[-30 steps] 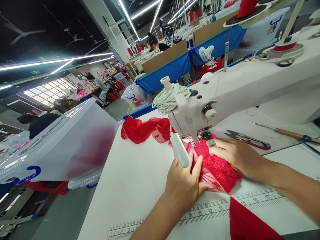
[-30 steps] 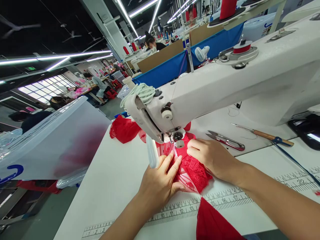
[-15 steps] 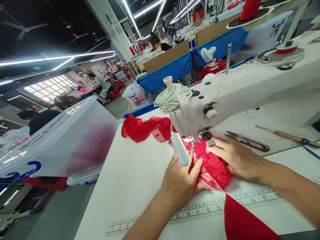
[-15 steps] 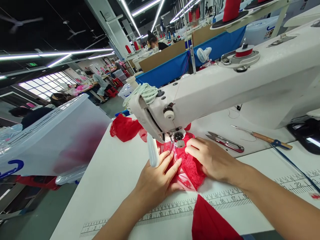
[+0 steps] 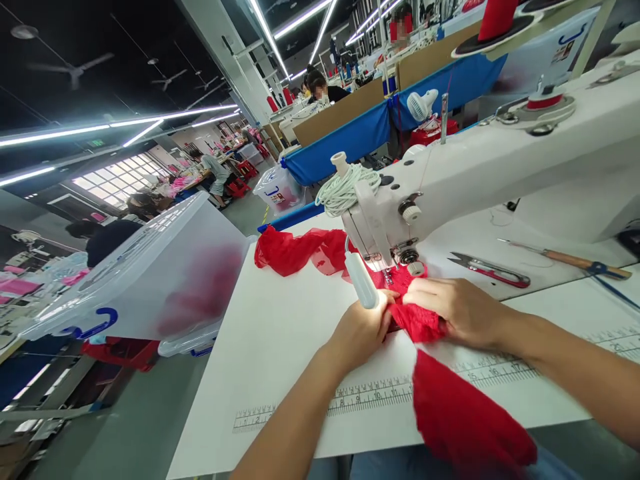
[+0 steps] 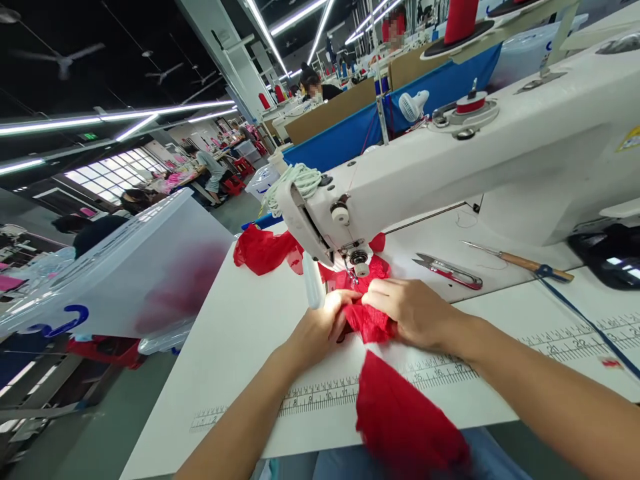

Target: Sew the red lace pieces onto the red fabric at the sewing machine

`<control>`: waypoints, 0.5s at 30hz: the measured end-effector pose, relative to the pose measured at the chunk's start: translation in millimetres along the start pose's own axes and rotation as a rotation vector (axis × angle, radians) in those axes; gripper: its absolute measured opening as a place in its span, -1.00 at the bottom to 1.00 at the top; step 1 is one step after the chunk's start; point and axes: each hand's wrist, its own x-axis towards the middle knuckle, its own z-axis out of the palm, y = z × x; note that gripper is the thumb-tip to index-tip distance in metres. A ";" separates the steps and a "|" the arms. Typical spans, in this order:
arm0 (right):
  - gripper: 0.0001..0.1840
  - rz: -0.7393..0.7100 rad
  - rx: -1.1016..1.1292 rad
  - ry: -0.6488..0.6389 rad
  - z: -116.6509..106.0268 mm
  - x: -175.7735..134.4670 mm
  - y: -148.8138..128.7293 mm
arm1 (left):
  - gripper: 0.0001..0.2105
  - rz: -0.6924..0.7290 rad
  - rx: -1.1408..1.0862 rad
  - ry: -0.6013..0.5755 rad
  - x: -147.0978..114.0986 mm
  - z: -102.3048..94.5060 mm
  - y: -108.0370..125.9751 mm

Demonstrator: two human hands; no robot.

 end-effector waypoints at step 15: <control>-0.94 0.276 0.182 0.403 -3.9 2.7 3.7 | -0.87 -0.304 -0.335 0.007 27.2 -4.5 -2.8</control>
